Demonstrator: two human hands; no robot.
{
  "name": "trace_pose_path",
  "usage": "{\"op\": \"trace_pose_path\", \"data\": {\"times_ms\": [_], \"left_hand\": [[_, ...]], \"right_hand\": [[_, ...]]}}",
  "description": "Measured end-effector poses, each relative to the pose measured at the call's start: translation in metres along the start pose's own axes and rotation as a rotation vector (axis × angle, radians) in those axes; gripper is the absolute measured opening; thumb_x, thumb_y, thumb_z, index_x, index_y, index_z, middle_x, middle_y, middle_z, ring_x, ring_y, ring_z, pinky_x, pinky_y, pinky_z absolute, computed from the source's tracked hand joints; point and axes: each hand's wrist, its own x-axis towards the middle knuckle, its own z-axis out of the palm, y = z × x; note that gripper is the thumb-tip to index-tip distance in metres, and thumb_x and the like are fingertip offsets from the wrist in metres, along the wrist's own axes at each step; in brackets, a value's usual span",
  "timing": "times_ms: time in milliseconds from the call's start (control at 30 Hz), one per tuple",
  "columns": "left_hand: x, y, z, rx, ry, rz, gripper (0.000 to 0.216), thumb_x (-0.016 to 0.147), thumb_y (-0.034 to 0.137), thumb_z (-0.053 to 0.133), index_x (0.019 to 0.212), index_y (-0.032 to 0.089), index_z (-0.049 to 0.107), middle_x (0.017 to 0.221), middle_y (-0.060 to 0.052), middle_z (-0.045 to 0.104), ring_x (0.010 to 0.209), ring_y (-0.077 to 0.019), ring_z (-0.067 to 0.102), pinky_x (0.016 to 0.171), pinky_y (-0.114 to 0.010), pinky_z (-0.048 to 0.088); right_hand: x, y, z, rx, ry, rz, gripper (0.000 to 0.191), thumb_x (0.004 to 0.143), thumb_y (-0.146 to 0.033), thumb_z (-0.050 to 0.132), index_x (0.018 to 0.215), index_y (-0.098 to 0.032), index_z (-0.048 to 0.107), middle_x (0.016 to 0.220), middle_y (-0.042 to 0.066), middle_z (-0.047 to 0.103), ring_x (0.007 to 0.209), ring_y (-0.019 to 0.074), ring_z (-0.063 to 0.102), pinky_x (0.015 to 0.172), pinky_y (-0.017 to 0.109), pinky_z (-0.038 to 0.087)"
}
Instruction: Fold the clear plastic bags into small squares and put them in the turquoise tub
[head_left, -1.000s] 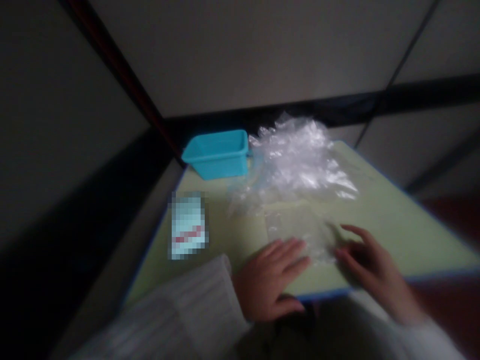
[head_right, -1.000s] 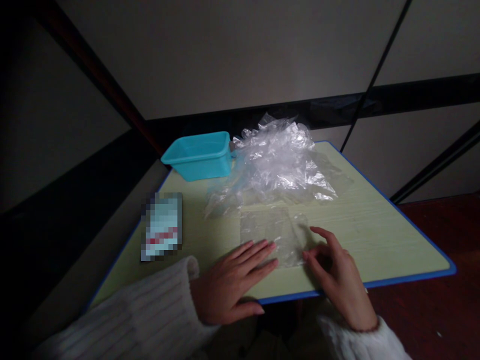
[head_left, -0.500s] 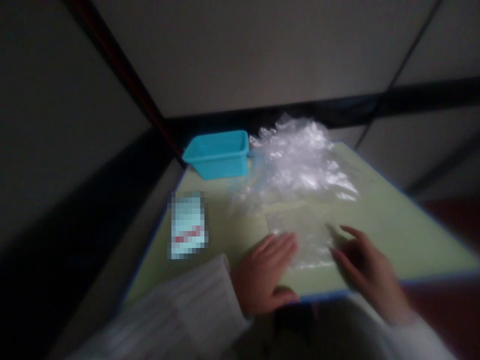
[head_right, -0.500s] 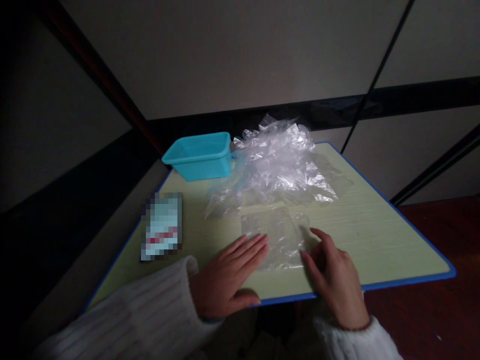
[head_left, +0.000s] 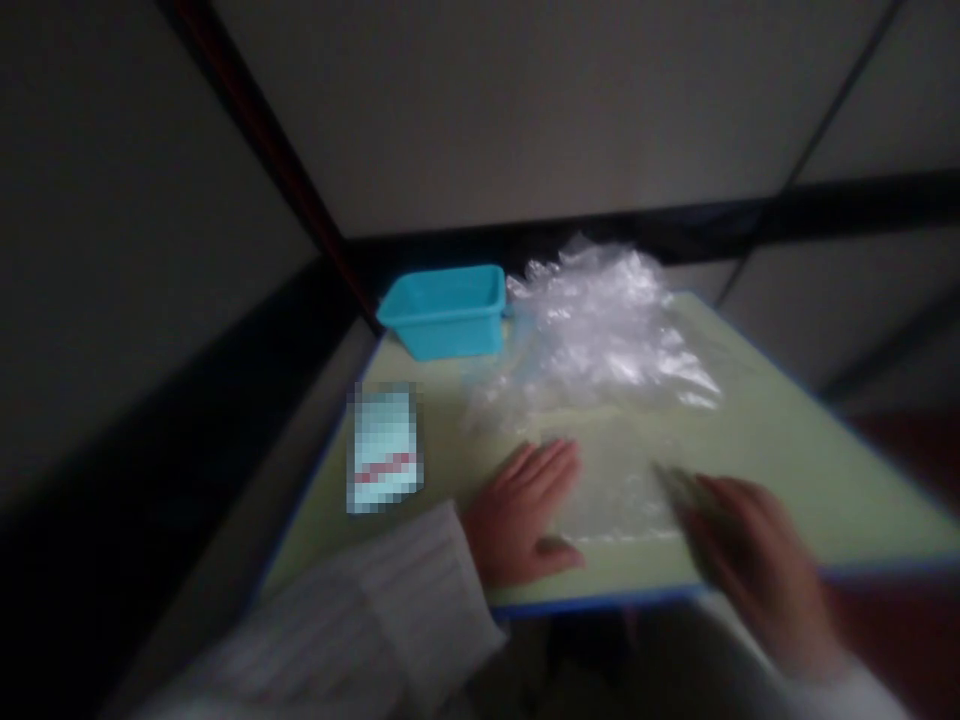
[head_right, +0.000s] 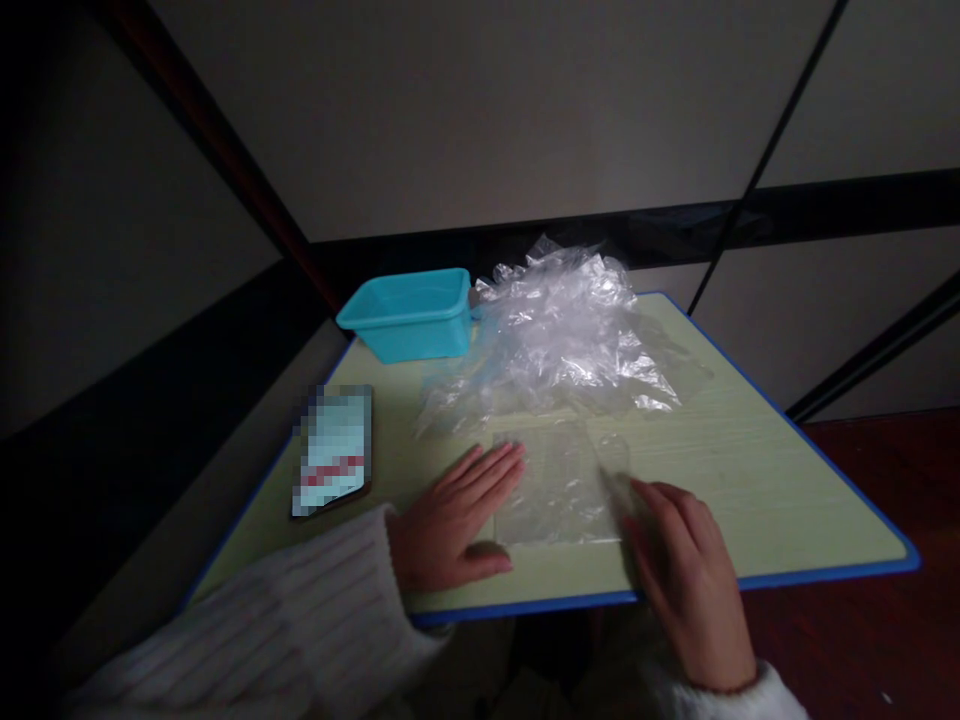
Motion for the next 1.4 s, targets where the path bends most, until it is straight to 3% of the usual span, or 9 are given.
{"op": "trace_pose_path", "data": {"times_ms": [133,233,433,633,733,867,967,1400], "left_hand": [[-0.001,0.002,0.002,0.013,-0.020,0.000,0.087,0.082,0.068,0.041,0.144,0.011,0.021,0.152,-0.017,0.021,0.142,-0.0287,0.014,0.115,-0.049,0.009],[-0.002,0.002,0.001,0.012,-0.013,-0.001,0.086,0.081,0.068,0.042,0.143,0.012,0.024,0.152,-0.016,0.022,0.142,-0.0293,0.015,0.115,-0.050,0.008],[0.000,-0.009,0.000,0.027,0.012,0.043,0.077,0.076,0.058,0.054,0.140,0.020,0.033,0.153,-0.012,0.022,0.141,-0.0313,0.018,0.113,-0.052,0.008],[0.001,-0.018,-0.002,0.065,0.033,0.071,0.070,0.076,0.045,0.053,0.138,0.018,0.036,0.151,-0.012,0.027,0.139,-0.0306,0.022,0.113,-0.053,0.009],[0.002,-0.017,-0.004,0.056,0.121,0.094,0.062,0.074,0.031,0.051,0.133,0.015,0.043,0.145,-0.013,0.038,0.135,-0.0289,0.031,0.112,-0.051,0.018],[0.004,-0.022,-0.004,0.037,0.333,0.016,0.033,0.076,0.017,0.045,0.105,0.015,0.061,0.121,-0.012,0.061,0.117,-0.0234,0.053,0.104,-0.045,0.039],[0.005,-0.025,-0.003,0.033,0.394,-0.040,0.025,0.081,0.014,0.043,0.092,0.015,0.065,0.107,-0.009,0.069,0.102,-0.0197,0.063,0.096,-0.040,0.048],[0.006,-0.023,-0.001,0.096,0.258,-0.017,0.036,0.086,0.012,0.040,0.115,0.011,0.060,0.126,-0.011,0.059,0.118,-0.0219,0.053,0.102,-0.042,0.044]], "right_hand": [[-0.003,0.002,0.000,-0.120,-0.091,-0.222,0.042,0.091,-0.036,0.047,0.130,-0.021,0.047,0.134,0.012,0.051,0.116,0.0296,0.051,0.094,0.047,0.042],[-0.002,0.001,0.001,-0.201,-0.136,-0.303,0.050,0.090,-0.040,0.048,0.136,-0.021,0.041,0.141,0.011,0.046,0.123,0.0300,0.047,0.097,0.050,0.039],[0.000,0.003,0.005,-0.300,-0.199,-0.331,0.055,0.090,-0.045,0.046,0.138,-0.019,0.040,0.141,0.010,0.046,0.127,0.0294,0.044,0.100,0.052,0.036],[-0.006,0.006,0.009,-0.372,-0.173,-0.311,0.056,0.091,-0.047,0.043,0.137,-0.015,0.041,0.141,0.011,0.046,0.126,0.0315,0.044,0.102,0.056,0.030],[-0.006,0.006,0.009,-0.378,-0.161,-0.300,0.055,0.091,-0.047,0.043,0.137,-0.016,0.042,0.140,0.010,0.047,0.126,0.0320,0.044,0.103,0.055,0.029],[-0.005,0.003,0.008,-0.385,-0.164,-0.287,0.057,0.091,-0.048,0.042,0.138,-0.016,0.040,0.142,0.010,0.045,0.126,0.0325,0.043,0.102,0.056,0.029],[-0.005,0.000,0.007,-0.396,-0.162,-0.279,0.057,0.091,-0.048,0.040,0.138,-0.014,0.040,0.143,0.011,0.042,0.128,0.0325,0.041,0.103,0.056,0.029],[-0.006,0.000,0.009,-0.454,-0.120,-0.319,0.056,0.093,-0.048,0.036,0.132,-0.011,0.047,0.142,0.012,0.044,0.126,0.0298,0.044,0.102,0.052,0.034]]}}
